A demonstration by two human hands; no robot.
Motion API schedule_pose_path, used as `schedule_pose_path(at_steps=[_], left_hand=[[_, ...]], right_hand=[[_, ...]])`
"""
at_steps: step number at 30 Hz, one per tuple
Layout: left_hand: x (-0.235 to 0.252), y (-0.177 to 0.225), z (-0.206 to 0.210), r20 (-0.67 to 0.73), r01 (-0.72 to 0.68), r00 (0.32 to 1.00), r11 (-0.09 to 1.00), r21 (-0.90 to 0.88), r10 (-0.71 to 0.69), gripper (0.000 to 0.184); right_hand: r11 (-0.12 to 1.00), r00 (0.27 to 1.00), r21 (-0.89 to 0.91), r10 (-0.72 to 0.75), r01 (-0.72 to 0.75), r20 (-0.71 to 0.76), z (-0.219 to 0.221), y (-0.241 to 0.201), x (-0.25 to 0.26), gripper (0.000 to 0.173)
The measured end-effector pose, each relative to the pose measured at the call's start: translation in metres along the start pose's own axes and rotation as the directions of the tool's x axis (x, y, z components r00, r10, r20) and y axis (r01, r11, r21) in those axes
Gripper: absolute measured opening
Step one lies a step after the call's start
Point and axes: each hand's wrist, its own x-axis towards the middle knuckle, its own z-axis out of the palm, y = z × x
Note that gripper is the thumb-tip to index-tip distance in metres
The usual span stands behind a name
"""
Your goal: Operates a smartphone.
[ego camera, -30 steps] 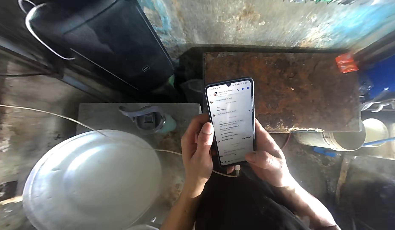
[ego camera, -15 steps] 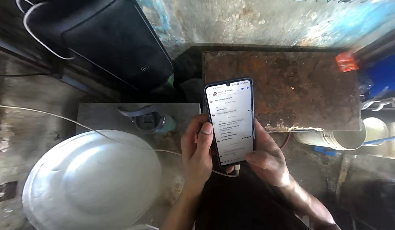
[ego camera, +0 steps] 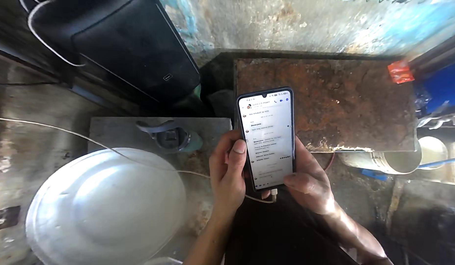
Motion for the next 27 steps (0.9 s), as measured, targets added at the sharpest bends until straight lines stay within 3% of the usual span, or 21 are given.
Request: schedule_pose_path(at_steps=[18,27], left_hand=[[0.0008,-0.0006,-0.0022,-0.008,0.012,1.000,0.999,0.039,-0.012,0.032],[0.0015,-0.0008,-0.0021,-0.003,0.012,1.000,1.000,0.015,-0.012,0.030]], right_hand=[[1.000,1.000,0.023,-0.005,0.004,0.005,-0.0007,0.0029,0.0016,0.063],[0.999,0.999,-0.033,-0.026,0.026,-0.026,0.0012,-0.0037,0.0024,0.055]])
